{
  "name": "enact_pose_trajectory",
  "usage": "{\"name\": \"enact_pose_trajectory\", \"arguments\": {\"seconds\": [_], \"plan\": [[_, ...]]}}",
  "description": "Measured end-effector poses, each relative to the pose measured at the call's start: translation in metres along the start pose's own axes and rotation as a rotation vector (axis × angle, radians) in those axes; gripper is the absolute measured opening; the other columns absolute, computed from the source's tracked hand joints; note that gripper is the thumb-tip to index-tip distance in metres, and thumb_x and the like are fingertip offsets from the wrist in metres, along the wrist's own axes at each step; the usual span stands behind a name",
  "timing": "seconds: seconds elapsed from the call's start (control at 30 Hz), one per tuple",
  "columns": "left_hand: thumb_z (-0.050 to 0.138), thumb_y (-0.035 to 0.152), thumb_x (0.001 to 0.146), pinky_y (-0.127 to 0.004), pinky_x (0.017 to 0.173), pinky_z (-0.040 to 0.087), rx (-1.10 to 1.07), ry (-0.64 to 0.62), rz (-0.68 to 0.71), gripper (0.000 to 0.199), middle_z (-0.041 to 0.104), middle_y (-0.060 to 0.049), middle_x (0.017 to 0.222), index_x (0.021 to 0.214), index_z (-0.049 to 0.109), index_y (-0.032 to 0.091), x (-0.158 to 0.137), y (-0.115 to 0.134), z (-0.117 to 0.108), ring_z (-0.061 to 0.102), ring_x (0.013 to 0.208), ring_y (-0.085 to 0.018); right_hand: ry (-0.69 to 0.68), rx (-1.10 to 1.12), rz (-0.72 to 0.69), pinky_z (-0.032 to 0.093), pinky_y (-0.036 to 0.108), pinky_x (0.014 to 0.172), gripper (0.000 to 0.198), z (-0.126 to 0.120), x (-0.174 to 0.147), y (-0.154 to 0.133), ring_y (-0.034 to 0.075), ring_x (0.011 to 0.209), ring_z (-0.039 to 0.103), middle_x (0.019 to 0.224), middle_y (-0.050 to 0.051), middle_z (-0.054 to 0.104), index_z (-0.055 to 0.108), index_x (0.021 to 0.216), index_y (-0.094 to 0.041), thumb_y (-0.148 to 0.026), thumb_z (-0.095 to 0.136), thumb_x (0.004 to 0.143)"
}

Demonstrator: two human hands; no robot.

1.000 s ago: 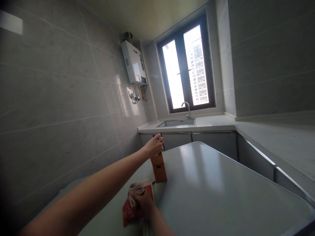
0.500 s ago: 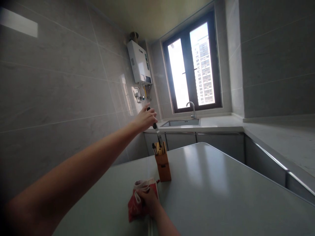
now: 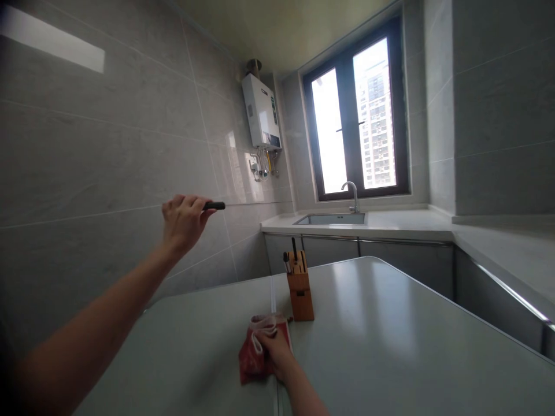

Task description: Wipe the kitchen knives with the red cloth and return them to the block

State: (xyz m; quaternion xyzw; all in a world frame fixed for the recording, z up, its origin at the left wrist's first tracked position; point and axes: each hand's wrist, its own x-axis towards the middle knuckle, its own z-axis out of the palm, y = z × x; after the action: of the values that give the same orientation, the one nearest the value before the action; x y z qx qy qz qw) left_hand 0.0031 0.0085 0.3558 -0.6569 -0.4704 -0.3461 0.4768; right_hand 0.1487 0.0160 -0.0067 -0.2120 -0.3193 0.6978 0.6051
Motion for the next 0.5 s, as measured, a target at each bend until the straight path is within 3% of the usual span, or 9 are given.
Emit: {"name": "enact_pose_trajectory", "arguments": {"seconds": [0.2, 0.37, 0.5], "plan": [[0.044, 0.036, 0.090, -0.036, 0.074, 0.039, -0.138, -0.246, -0.360, 0.026, 0.067, -0.008, 0.102, 0.104, 0.060, 0.021, -0.131, -0.022, 0.044, 0.054, 0.094, -0.028, 0.036, -0.019, -0.004, 0.051, 0.041, 0.079, 0.040, 0.007, -0.004, -0.005, 0.024, 0.077, 0.068, 0.081, 0.007, 0.073, 0.063, 0.090, -0.015, -0.030, 0.080, 0.057], [0.045, 0.033, 0.089, -0.037, 0.075, 0.042, -0.258, -0.393, -0.548, 0.023, 0.068, -0.006, 0.102, 0.101, 0.062, 0.024, -0.253, 0.002, 0.072, 0.057, 0.093, -0.026, 0.111, 0.016, -0.025, 0.053, 0.039, 0.075, 0.032, 0.008, -0.004, -0.009, 0.022, 0.072, 0.069, 0.077, 0.006, 0.073, 0.063, 0.081, -0.017, -0.031, 0.079, 0.058], [0.045, 0.032, 0.089, -0.041, 0.079, 0.043, -0.325, -0.395, -0.594, 0.022, 0.068, -0.005, 0.102, 0.100, 0.062, 0.024, -0.320, 0.028, 0.081, 0.057, 0.095, -0.027, 0.157, 0.077, 0.010, 0.053, 0.040, 0.072, 0.031, -0.005, 0.003, -0.006, 0.024, 0.070, 0.068, 0.078, 0.009, 0.073, 0.065, 0.082, -0.017, -0.036, 0.077, 0.061]]}}
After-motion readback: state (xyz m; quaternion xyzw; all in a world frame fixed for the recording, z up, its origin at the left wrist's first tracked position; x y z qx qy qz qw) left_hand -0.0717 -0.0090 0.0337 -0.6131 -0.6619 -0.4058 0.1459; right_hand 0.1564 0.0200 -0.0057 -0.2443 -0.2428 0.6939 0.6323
